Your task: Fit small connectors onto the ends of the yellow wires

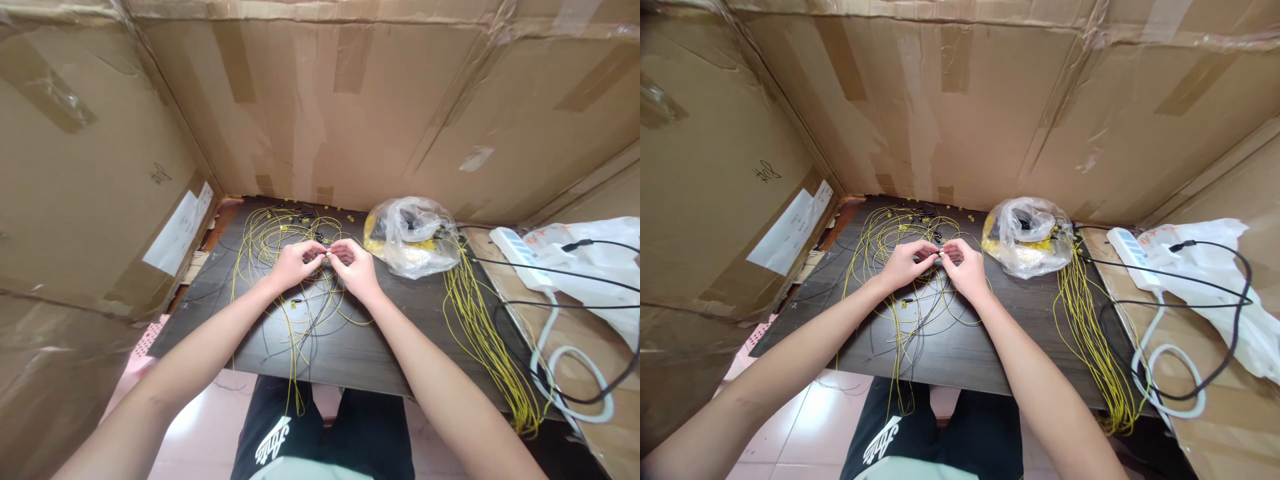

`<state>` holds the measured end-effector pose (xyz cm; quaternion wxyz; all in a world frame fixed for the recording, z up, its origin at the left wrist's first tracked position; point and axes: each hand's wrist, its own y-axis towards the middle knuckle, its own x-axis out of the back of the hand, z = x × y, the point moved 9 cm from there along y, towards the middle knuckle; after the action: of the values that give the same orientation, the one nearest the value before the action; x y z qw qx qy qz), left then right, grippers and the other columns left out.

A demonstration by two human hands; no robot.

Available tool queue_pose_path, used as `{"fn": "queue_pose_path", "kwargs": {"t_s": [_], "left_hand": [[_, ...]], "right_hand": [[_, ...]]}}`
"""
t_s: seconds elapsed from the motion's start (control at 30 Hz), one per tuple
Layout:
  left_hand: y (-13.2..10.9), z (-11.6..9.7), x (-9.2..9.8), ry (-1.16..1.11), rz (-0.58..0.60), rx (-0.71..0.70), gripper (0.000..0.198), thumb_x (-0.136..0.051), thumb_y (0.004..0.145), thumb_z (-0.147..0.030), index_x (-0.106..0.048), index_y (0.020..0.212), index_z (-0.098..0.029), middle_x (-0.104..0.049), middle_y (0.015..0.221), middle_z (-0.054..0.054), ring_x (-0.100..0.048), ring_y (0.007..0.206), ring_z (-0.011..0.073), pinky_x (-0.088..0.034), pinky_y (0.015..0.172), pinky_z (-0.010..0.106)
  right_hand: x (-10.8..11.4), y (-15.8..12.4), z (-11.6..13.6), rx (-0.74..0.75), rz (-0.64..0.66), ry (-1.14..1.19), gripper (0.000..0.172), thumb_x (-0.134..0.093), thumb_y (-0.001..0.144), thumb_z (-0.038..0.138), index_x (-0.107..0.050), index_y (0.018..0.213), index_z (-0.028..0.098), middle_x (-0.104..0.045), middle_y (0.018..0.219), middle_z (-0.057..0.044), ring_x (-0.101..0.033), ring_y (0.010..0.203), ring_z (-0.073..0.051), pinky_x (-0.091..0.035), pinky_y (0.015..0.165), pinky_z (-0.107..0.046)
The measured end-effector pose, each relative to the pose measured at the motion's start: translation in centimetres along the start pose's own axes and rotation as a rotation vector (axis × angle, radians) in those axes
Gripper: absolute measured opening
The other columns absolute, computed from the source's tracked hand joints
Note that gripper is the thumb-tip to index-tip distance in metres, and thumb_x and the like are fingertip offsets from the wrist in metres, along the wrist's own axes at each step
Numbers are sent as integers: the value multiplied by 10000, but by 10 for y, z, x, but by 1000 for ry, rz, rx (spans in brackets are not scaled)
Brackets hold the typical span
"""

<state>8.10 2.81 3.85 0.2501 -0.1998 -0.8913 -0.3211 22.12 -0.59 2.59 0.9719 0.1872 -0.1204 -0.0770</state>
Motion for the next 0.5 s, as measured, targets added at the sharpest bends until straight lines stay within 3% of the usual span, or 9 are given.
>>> {"fn": "queue_pose_path", "kwargs": {"t_s": [0.5], "left_hand": [[0,-3,0,64,29,-16,118,-652,895,-216,-725,979,-176,-768,884,21,-679,689,121,-556,713,252]], "right_hand": [[-1,0,-1,-7,-1,22,169,-688,815,308,-621,938,213,-711,945,-56,-706,817,-186,-616,744,-332]]}}
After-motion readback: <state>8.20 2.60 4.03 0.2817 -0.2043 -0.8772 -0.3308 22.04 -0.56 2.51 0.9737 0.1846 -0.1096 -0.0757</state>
